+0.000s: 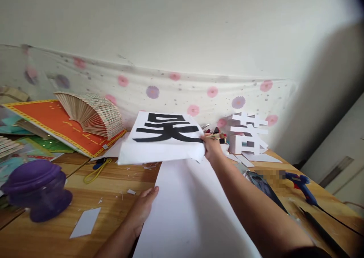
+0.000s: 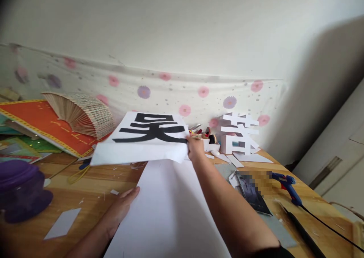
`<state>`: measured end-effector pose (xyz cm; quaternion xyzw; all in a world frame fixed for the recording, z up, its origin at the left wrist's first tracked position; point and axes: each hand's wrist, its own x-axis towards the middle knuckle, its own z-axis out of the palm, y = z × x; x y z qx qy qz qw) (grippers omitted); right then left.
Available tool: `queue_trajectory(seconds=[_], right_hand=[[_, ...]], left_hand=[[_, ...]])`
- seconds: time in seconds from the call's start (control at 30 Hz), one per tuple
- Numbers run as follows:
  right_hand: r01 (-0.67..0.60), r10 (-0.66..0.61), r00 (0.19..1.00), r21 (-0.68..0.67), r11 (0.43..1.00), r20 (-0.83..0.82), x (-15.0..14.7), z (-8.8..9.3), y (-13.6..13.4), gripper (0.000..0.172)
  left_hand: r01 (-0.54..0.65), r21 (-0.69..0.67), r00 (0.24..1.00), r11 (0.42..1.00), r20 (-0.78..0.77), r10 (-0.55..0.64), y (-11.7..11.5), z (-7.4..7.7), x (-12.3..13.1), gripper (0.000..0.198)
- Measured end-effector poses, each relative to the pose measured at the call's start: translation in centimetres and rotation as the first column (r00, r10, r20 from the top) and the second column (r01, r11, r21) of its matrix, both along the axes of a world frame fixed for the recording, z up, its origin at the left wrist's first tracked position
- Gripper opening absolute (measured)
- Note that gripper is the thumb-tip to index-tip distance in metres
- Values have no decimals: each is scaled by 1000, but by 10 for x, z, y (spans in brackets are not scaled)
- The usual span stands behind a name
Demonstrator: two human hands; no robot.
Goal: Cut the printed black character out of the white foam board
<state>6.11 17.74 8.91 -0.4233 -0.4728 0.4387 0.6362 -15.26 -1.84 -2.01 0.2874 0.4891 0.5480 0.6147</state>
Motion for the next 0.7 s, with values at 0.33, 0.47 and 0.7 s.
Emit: queue_trajectory(seconds=[0.33,0.47,0.7], right_hand=[[96,31,819,-191,977,573,-137,-30,41,31],[65,33,731,-118,991,682,-127,-31,37,45],[74,-41,648,-9,997,761,-30,-42,16,51]], left_hand=[[50,39,999,998,-16,-50,5,-20,-5,57],[78,27,997,997,-17,-78,6,-22,-7,51],[111,13,988,994,-114,-109,3,-16,-6,60]])
